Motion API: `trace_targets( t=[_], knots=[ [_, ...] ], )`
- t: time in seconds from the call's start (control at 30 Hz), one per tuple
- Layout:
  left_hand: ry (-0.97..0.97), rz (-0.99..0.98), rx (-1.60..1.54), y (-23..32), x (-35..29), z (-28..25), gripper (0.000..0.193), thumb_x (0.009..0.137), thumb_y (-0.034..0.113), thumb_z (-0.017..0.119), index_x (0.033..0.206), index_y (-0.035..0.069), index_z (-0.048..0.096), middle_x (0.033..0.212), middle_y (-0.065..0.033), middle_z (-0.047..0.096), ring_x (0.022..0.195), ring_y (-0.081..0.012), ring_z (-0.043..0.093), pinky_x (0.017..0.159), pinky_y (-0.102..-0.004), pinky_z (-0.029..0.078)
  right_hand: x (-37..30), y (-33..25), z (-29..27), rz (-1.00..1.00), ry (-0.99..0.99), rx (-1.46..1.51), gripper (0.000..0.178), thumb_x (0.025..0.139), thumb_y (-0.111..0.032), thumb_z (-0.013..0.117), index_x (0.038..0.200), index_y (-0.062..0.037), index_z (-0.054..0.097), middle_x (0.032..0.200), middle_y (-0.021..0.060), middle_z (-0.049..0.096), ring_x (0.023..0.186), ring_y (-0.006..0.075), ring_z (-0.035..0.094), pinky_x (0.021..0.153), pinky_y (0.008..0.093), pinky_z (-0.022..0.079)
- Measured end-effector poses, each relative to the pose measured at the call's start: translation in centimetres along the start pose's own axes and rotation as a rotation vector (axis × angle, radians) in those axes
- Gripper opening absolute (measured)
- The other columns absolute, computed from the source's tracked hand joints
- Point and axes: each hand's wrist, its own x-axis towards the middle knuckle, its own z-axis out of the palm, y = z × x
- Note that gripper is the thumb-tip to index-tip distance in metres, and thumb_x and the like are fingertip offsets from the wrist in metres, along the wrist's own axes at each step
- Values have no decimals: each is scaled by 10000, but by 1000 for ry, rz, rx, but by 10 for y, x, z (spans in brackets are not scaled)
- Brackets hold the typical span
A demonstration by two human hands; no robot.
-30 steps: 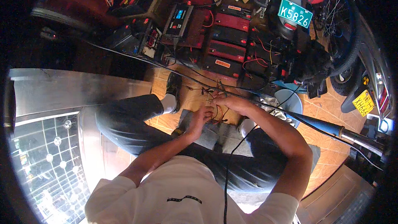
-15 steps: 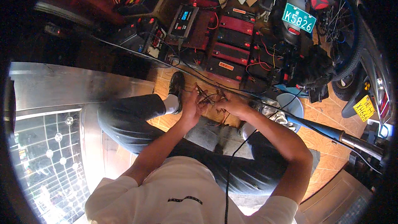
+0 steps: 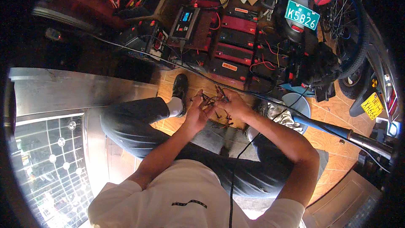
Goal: The person sits on the floor and connects wires to a small white electronic device with a digital display. They attach red and black alligator clips to the device's terminals, then connect yellow wires to the clips. The person adjusts the connections and organizes the wires around several batteries and other equipment on the floor.
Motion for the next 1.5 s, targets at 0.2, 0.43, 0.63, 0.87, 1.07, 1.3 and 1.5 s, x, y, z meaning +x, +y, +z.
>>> trace_targets(
  t=[0.2,0.43,0.63,0.87,1.07,1.3,1.5],
  knots=[
    [-18,-123,-210,18,10,-5,327,925,292,643,1189,143,519,1209,-57,534,1080,-265,559,952,-440,485,3,1,-1,251,-19,105,282,891,-115,660,1137,-7,573,1045,34,629,939,120,614,788,241,502],
    [-103,17,-148,26,6,4,160,932,212,640,1054,140,565,1095,-40,592,1101,-309,563,968,-477,487,-5,-30,1,183,123,344,246,926,-151,623,1147,-53,575,778,-5,554,644,67,509,562,228,382],
    [-106,-9,-204,26,14,-6,188,951,224,608,1111,133,569,1162,-80,582,1100,-324,567,953,-470,502,-5,-21,1,147,142,322,192,947,-135,589,1109,-33,593,751,5,543,600,80,501,538,229,375],
    [-96,-191,-453,23,12,-7,287,963,271,564,1208,120,569,1264,-152,543,1187,-345,526,982,-460,487,10,11,0,-41,284,270,204,966,-145,538,1123,-23,580,772,20,574,595,100,520,543,240,390],
    [-271,-240,-525,30,12,-6,310,950,259,577,1215,98,560,1285,-154,530,1189,-349,532,989,-464,485,10,16,-1,-48,246,84,195,949,-150,536,1094,-32,593,718,23,577,574,106,535,516,243,407],
    [-126,55,-154,36,3,13,198,930,135,627,1123,136,584,1087,-35,603,1036,-194,590,933,-399,523,-2,-23,7,184,50,103,289,953,-306,588,1085,-62,671,712,16,609,574,85,562,490,268,457],
    [-90,218,32,30,0,27,86,924,116,643,967,146,575,884,32,601,811,-86,577,816,-325,542,-3,-34,16,143,88,105,325,950,-334,608,1091,-47,660,694,-11,597,575,68,554,480,228,422]
  ],
)
